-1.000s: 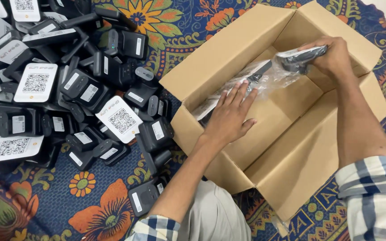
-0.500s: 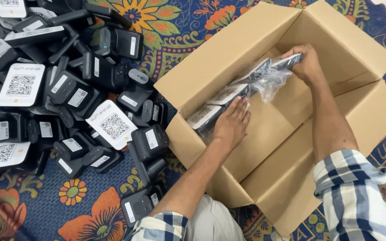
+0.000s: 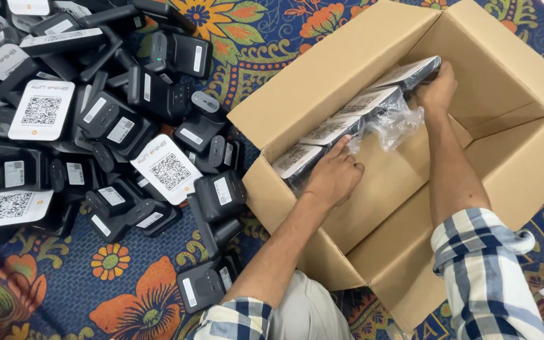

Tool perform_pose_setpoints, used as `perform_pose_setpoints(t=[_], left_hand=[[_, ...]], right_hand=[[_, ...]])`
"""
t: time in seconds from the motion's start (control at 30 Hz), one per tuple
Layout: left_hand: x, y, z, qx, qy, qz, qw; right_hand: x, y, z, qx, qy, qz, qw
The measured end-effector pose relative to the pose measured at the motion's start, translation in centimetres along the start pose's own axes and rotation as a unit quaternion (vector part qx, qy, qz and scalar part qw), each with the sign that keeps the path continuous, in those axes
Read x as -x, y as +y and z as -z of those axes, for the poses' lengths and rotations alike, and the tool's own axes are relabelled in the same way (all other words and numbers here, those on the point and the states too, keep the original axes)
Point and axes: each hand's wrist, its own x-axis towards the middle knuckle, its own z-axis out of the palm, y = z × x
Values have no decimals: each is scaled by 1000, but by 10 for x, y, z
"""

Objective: The person packs electronic payment terminals into plastic bags and then places them into cardboard boxes.

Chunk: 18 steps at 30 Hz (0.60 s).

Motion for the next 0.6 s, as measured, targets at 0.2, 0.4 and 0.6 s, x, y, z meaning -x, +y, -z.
perform_pose_setpoints(t=[0.2, 0.4, 0.6], left_hand=[[0, 1, 1, 22, 21, 1, 1000], [2, 2, 11, 51, -7, 11, 999], [16, 5, 29, 108, 75, 46, 990]], right_hand=[[5, 34, -2, 97, -78, -107, 986], [15, -3, 29, -307, -242, -205, 897], [9, -21, 41, -266, -212, -276, 899]])
